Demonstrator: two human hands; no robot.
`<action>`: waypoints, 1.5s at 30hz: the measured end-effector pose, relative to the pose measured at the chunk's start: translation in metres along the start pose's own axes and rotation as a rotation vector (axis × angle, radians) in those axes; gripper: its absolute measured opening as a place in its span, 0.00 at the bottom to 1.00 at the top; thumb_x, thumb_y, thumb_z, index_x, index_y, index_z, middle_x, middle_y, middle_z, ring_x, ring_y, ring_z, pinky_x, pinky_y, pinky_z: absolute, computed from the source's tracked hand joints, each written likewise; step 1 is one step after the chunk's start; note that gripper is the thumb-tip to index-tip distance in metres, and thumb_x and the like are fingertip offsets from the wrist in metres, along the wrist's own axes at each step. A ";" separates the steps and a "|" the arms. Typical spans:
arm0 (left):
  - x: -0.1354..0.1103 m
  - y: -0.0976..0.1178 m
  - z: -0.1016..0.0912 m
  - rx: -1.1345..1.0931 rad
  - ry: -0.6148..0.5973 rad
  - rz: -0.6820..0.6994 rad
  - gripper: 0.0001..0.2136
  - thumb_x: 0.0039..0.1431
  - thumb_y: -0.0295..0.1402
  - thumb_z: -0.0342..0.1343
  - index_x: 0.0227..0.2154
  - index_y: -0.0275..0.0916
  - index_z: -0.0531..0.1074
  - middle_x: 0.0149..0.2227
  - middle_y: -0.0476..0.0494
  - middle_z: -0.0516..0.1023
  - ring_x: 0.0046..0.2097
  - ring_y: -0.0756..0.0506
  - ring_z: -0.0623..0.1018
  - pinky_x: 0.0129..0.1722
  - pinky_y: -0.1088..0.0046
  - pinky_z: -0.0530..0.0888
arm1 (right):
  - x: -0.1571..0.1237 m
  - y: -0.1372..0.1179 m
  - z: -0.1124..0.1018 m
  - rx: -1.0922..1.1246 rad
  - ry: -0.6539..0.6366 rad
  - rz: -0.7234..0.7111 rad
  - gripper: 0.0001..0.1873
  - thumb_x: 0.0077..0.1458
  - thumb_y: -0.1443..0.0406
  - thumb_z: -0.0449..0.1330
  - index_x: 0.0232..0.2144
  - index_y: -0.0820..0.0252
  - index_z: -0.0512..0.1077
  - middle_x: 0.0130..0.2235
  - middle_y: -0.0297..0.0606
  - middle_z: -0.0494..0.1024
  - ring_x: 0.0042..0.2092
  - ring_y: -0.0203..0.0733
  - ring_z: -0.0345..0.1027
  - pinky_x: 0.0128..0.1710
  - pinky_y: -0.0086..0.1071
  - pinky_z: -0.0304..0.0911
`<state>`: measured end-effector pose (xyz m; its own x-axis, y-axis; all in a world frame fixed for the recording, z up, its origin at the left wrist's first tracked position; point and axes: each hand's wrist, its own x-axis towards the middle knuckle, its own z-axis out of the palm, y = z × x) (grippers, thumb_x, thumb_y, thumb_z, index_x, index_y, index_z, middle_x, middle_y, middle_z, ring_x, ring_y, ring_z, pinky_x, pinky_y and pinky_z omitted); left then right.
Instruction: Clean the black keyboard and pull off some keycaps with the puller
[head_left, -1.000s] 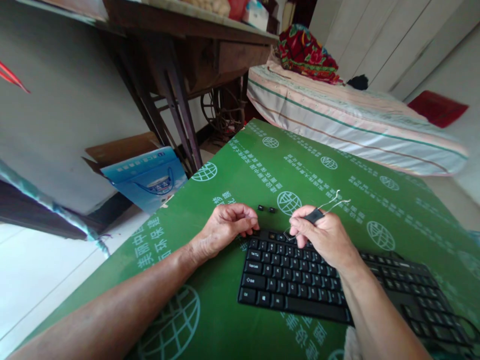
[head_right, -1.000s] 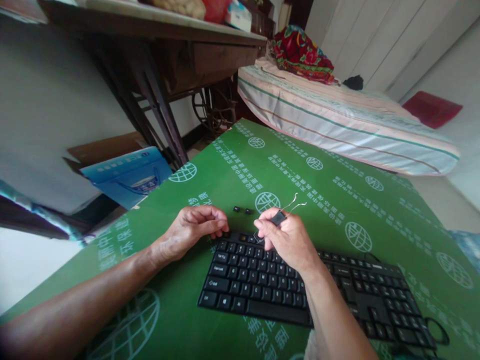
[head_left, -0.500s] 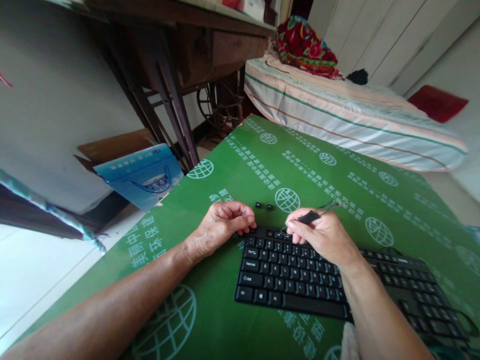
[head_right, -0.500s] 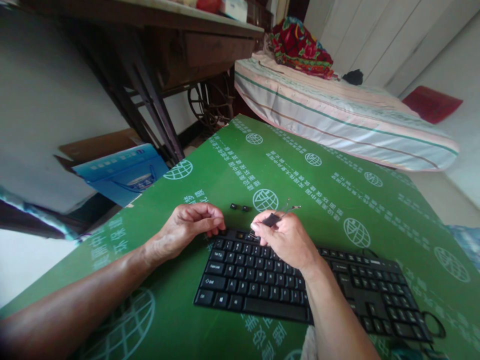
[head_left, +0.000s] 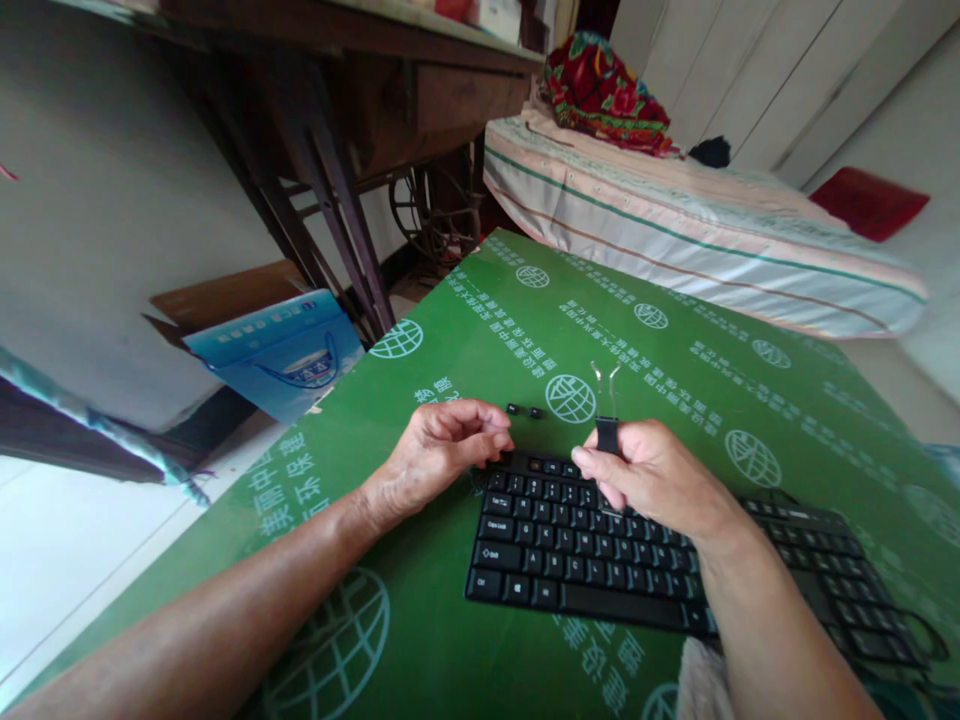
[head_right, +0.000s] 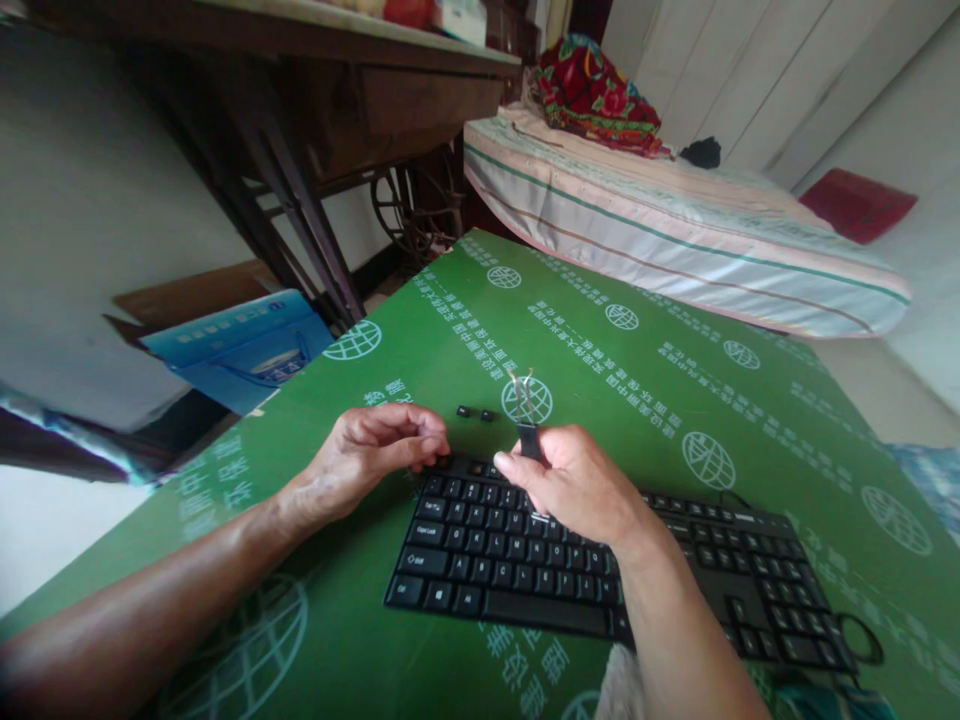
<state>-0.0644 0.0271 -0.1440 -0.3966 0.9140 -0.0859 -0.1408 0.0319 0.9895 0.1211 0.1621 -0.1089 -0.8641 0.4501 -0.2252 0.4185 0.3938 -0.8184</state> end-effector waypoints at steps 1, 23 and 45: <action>-0.001 0.002 0.001 -0.040 -0.017 0.003 0.08 0.45 0.29 0.65 0.30 0.34 0.76 0.26 0.45 0.78 0.26 0.52 0.73 0.26 0.79 0.69 | -0.002 -0.002 0.000 -0.005 -0.055 0.030 0.18 0.57 0.56 0.54 0.20 0.60 0.66 0.16 0.28 0.66 0.18 0.28 0.57 0.18 0.24 0.53; -0.015 0.015 0.015 -0.402 -0.127 -0.098 0.08 0.45 0.32 0.66 0.24 0.33 0.74 0.24 0.45 0.77 0.22 0.53 0.73 0.22 0.79 0.70 | -0.008 -0.019 0.028 0.270 -0.311 0.038 0.21 0.55 0.50 0.55 0.31 0.63 0.72 0.18 0.29 0.70 0.14 0.26 0.56 0.12 0.21 0.49; -0.007 0.007 0.011 -0.203 0.007 -0.045 0.07 0.50 0.31 0.61 0.23 0.32 0.74 0.23 0.45 0.78 0.21 0.54 0.73 0.23 0.80 0.70 | -0.015 -0.018 0.004 0.045 0.391 -0.403 0.04 0.50 0.65 0.64 0.31 0.58 0.77 0.31 0.36 0.77 0.28 0.36 0.72 0.26 0.28 0.69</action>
<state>-0.0527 0.0257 -0.1355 -0.3923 0.9104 -0.1315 -0.3385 -0.0100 0.9409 0.1255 0.1454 -0.0931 -0.7814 0.5380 0.3161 0.0566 0.5656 -0.8227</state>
